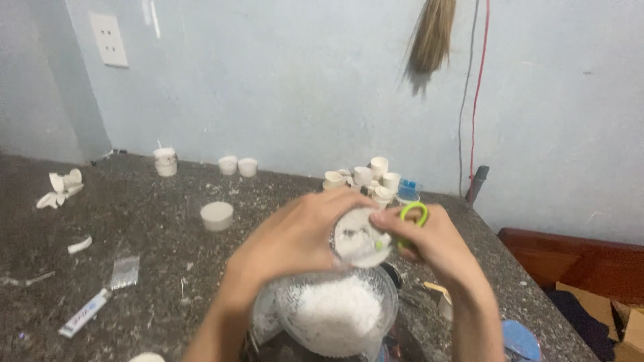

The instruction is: The person cleans out a circular candle mold by using a small pair of shears to scrape away excess white wax residue from the interior surface.

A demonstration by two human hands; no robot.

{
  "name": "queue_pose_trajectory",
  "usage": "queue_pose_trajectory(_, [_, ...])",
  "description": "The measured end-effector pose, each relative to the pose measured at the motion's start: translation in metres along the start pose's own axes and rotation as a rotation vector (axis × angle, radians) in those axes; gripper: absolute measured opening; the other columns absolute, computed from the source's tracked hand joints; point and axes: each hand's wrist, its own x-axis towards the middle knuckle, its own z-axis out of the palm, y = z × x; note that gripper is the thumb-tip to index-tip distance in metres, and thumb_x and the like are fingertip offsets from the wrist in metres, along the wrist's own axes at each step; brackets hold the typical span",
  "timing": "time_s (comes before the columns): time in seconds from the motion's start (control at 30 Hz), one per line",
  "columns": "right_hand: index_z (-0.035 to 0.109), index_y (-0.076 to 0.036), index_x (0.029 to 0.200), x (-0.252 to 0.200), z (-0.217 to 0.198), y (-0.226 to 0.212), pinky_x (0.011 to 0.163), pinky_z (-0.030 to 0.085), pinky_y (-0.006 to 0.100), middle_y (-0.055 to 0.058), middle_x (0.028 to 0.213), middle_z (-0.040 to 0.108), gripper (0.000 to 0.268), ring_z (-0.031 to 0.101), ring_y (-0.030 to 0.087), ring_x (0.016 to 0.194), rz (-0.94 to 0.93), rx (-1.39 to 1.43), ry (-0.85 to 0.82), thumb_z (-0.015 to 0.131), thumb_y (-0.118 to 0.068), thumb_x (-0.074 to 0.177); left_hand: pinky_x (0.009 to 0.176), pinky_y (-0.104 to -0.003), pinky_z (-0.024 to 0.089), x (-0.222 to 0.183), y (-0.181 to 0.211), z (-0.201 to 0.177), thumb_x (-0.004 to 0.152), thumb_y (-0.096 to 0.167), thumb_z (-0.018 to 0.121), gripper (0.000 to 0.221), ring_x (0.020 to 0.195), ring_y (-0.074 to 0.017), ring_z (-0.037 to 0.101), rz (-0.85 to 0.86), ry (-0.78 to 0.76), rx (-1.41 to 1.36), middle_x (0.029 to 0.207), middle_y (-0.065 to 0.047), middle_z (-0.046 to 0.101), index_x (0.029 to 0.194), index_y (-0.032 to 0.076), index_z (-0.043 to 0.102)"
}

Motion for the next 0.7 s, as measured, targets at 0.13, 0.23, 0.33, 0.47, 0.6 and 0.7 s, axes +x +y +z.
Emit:
queue_pose_trajectory(0.13, [0.091,-0.002,0.094,-0.045,0.011,-0.051,0.043,0.022,0.027,0.007,0.053,0.058,0.025,0.033,0.013,0.044,0.022,-0.181,0.159,0.079,-0.022,0.087,0.048,-0.022,0.050,-0.007,0.016,-0.017,0.062,-0.001,0.080,0.076,0.074,-0.0144,0.063,-0.144,-0.111,-0.066,0.125,0.000,0.060,0.130,0.019,0.052])
queue_pose_trajectory(0.23, [0.087,-0.002,0.107,-0.060,0.015,-0.062,0.046,0.037,0.028,0.019,0.069,0.078,0.031,0.051,0.021,0.049,0.040,-0.227,0.387,0.079,-0.021,0.084,0.063,-0.028,0.056,-0.010,0.011,-0.021,0.062,0.016,0.087,0.073,0.092,-0.0153,0.065,-0.125,-0.071,-0.053,0.122,0.002,0.064,0.126,0.023,0.053])
queue_pose_trajectory(0.33, [0.086,-0.001,0.084,-0.068,0.018,-0.058,0.060,0.054,0.028,0.014,0.071,0.084,0.019,0.073,0.018,0.064,-0.130,-0.314,0.614,0.083,-0.020,0.082,0.064,-0.031,0.055,-0.011,0.013,-0.027,0.063,0.013,0.086,0.070,0.100,-0.0159,0.068,-0.255,-0.122,-0.054,0.122,0.002,0.068,0.123,0.024,0.052])
queue_pose_trajectory(0.47, [0.083,-0.007,0.072,-0.065,0.018,-0.035,0.042,0.047,0.018,0.005,0.061,0.080,0.019,0.067,0.009,0.049,-0.523,-0.484,0.606,0.080,-0.023,0.082,0.065,-0.033,0.055,-0.012,0.011,-0.026,0.064,0.013,0.085,0.074,0.088,-0.0158,0.068,-0.230,-0.109,0.027,0.130,0.004,0.064,0.129,0.023,0.051])
queue_pose_trajectory(0.6, [0.080,-0.012,0.071,-0.058,0.027,-0.023,0.030,0.040,0.013,-0.002,0.054,0.075,0.020,0.060,0.004,0.037,-0.739,-0.690,0.511,0.077,-0.027,0.084,0.065,-0.029,0.057,-0.010,0.017,-0.026,0.062,0.018,0.086,0.081,0.089,-0.0125,0.065,-0.175,-0.110,0.075,0.128,0.006,0.059,0.136,0.026,0.053])
queue_pose_trajectory(0.7, [0.065,-0.017,0.061,-0.057,0.040,-0.022,0.046,0.032,0.025,-0.007,0.048,0.048,0.029,0.030,0.008,0.048,-0.844,-0.752,0.621,0.080,-0.027,0.085,0.063,-0.034,0.053,-0.012,0.008,-0.022,0.062,0.026,0.087,0.063,0.086,-0.0169,0.066,0.033,0.031,0.104,0.111,0.003,0.060,0.119,0.018,0.061])
